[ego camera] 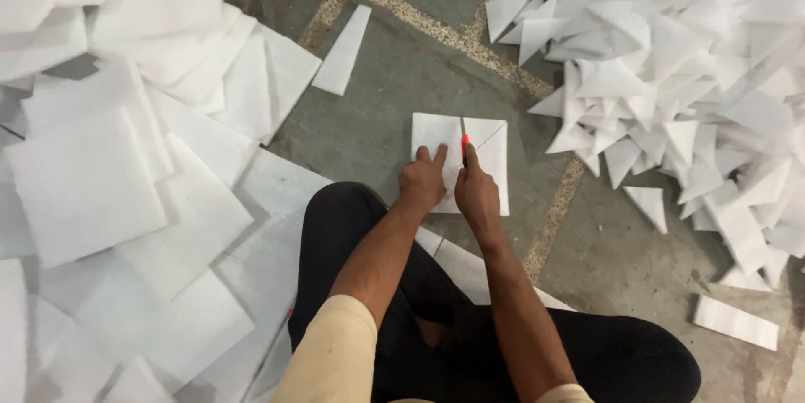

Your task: The person sits on the floor and repeatedly cuts square white foam sheets into smaller pieces using a red utility knife. Cut pieces are placed into a growing pile to the right.

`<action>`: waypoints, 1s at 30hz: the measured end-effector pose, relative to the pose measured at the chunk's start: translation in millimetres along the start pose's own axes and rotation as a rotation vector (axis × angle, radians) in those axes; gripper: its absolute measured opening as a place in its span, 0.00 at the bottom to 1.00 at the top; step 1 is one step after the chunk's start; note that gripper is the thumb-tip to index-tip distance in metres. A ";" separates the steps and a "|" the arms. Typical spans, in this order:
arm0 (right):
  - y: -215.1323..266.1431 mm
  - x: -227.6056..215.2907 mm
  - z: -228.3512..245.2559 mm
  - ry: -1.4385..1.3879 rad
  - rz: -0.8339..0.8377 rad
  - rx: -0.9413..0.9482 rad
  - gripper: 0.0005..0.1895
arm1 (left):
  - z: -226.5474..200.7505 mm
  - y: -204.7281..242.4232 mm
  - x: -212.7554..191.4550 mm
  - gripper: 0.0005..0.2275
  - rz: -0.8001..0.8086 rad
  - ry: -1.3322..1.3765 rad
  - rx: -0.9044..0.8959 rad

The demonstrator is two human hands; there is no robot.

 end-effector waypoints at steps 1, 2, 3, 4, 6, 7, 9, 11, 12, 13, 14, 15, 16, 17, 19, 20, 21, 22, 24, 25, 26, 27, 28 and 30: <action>-5.9 -0.3 2.1 0.013 0.025 0.017 0.32 | 0.6 -1.0 0.6 0.45 -0.012 0.001 0.005; -11.9 -1.1 3.9 0.029 0.024 0.013 0.31 | 1.2 -2.1 0.9 0.45 -0.025 0.001 0.009; -16.4 -1.7 3.5 0.046 0.025 0.008 0.30 | 1.1 -2.3 2.0 0.44 -0.036 0.004 0.014; -19.0 -1.4 2.1 0.063 0.026 0.003 0.30 | 0.8 -2.2 2.8 0.45 -0.045 0.004 0.021; -12.4 2.7 -4.4 0.070 0.068 0.023 0.29 | 1.0 -0.1 3.3 0.46 -0.061 0.004 0.039; -7.2 4.5 -7.7 0.071 0.088 0.033 0.29 | 1.4 0.5 2.1 0.46 -0.068 0.000 0.040; 24.1 4.0 -16.8 0.031 0.067 -0.010 0.27 | 1.2 2.0 -0.3 0.46 -0.082 -0.012 0.047; 75.9 0.5 -25.0 0.050 0.052 -0.065 0.23 | 1.1 1.0 0.4 0.47 -0.053 -0.006 0.033; 107.9 1.4 -30.6 0.073 0.168 0.015 0.27 | 1.1 -1.1 2.1 0.47 -0.038 -0.003 0.030; 137.5 0.1 -35.3 0.095 0.282 0.094 0.31 | 0.4 -4.8 3.4 0.46 -0.060 -0.001 0.047; 161.5 -5.7 -37.9 0.076 0.299 0.111 0.31 | 1.5 -8.3 6.8 0.44 -0.081 0.001 0.064; 181.0 -11.2 -39.2 0.057 0.322 0.129 0.32 | 5.6 -8.6 14.6 0.43 -0.098 0.004 0.077; 189.0 -15.5 -39.4 0.064 0.349 0.141 0.32 | 8.5 -14.2 21.5 0.40 -0.119 0.018 0.077; 200.3 -19.4 -38.8 0.071 0.385 0.156 0.33 | 13.1 -16.3 32.7 0.35 -0.133 0.032 0.074; 212.7 -27.6 -35.9 0.058 0.404 0.175 0.34 | 17.6 -23.5 50.6 0.27 -0.153 0.075 0.088; 212.5 -31.1 -34.6 0.038 0.386 0.179 0.35 | 17.7 -24.4 57.5 0.23 -0.162 0.106 0.106; 210.6 -33.2 -33.3 0.017 0.371 0.184 0.36 | 17.5 -22.9 61.9 0.19 -0.171 0.123 0.124; 207.2 -34.5 -31.8 -0.002 0.323 0.158 0.35 | 17.4 -20.1 63.3 0.15 -0.167 0.112 0.129; 201.4 -32.3 -31.5 -0.038 0.237 0.106 0.33 | 14.4 -7.1 61.2 0.14 -0.138 0.042 0.132; 194.4 -28.5 -32.4 -0.048 0.210 0.096 0.33 | 11.9 -0.9 52.9 0.19 -0.155 0.007 0.132; 184.0 -23.9 -33.8 -0.059 0.183 0.086 0.32 | 7.4 2.9 41.1 0.24 -0.171 -0.027 0.131; 173.6 -19.2 -35.9 -0.069 0.160 0.076 0.31 | 2.9 6.9 28.9 0.29 -0.186 -0.060 0.128; 162.1 -13.1 -38.5 -0.047 0.186 0.099 0.32 | -1.4 10.0 18.9 0.34 -0.127 -0.046 0.122; 125.5 -3.1 -39.7 -0.006 0.227 0.139 0.33 | -10.2 10.0 -2.4 0.43 -0.020 -0.018 0.114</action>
Point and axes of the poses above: each hand's wrist, its own y-axis away from the middle knuckle, its own x-axis out of the palm, z = x × y, the point moved 3 cm from there along -y, towards the middle knuckle, and after that the axes turned 12 degrees about y, right-handed, at the moved point
